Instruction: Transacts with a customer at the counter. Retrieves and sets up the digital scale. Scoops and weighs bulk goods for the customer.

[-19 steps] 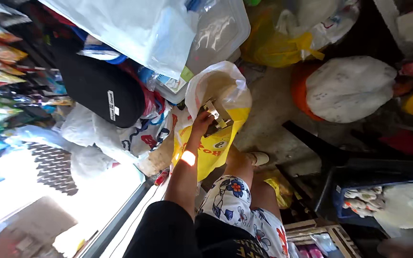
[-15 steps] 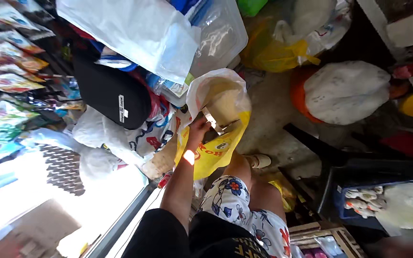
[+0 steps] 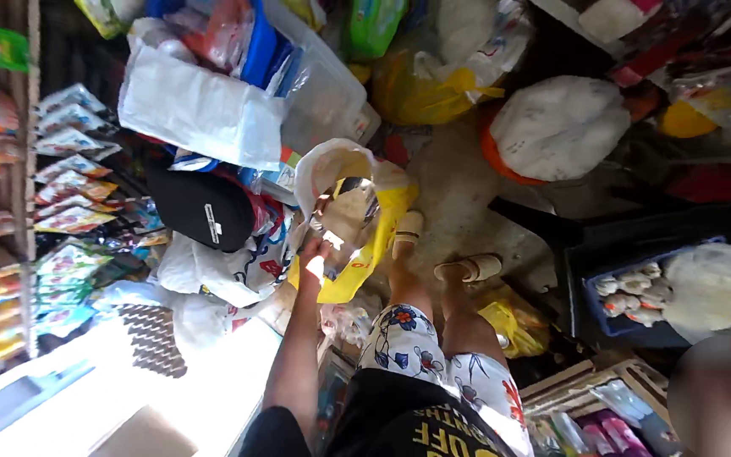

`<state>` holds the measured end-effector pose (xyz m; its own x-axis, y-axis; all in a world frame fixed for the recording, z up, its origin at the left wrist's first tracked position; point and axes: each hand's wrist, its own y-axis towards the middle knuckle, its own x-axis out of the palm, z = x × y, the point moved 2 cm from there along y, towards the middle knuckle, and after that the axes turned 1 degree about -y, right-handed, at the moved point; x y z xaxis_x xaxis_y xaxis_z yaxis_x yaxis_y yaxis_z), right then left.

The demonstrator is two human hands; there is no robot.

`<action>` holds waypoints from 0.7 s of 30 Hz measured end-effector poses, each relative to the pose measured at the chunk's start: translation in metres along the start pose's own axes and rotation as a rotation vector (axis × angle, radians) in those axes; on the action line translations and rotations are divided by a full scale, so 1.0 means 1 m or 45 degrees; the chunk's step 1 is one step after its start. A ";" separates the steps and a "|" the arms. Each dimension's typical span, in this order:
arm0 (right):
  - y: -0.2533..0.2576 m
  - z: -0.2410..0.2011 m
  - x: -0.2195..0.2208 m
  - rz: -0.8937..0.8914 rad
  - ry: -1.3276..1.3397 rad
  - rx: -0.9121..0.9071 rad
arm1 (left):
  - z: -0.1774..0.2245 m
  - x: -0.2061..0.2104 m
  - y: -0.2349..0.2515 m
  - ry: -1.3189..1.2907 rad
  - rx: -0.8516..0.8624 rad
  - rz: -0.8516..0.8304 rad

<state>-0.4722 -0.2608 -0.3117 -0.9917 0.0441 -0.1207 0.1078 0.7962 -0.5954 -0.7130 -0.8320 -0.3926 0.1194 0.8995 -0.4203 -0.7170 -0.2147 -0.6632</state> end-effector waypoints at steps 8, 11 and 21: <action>0.065 -0.006 -0.022 -0.055 0.281 -0.006 | 0.097 0.015 -0.081 0.125 0.505 -0.016; 0.078 -0.003 -0.029 -0.067 0.413 0.044 | 0.142 0.064 -0.099 0.256 0.704 -0.281; 0.110 -0.001 -0.045 -0.297 0.257 -0.030 | 0.206 0.355 -0.145 0.597 0.842 -1.061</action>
<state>-0.4161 -0.1746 -0.3710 -0.9836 -0.0245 0.1788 -0.1238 0.8127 -0.5693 -0.7081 -0.4028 -0.3179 0.8664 0.4097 -0.2854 -0.4985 0.7423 -0.4477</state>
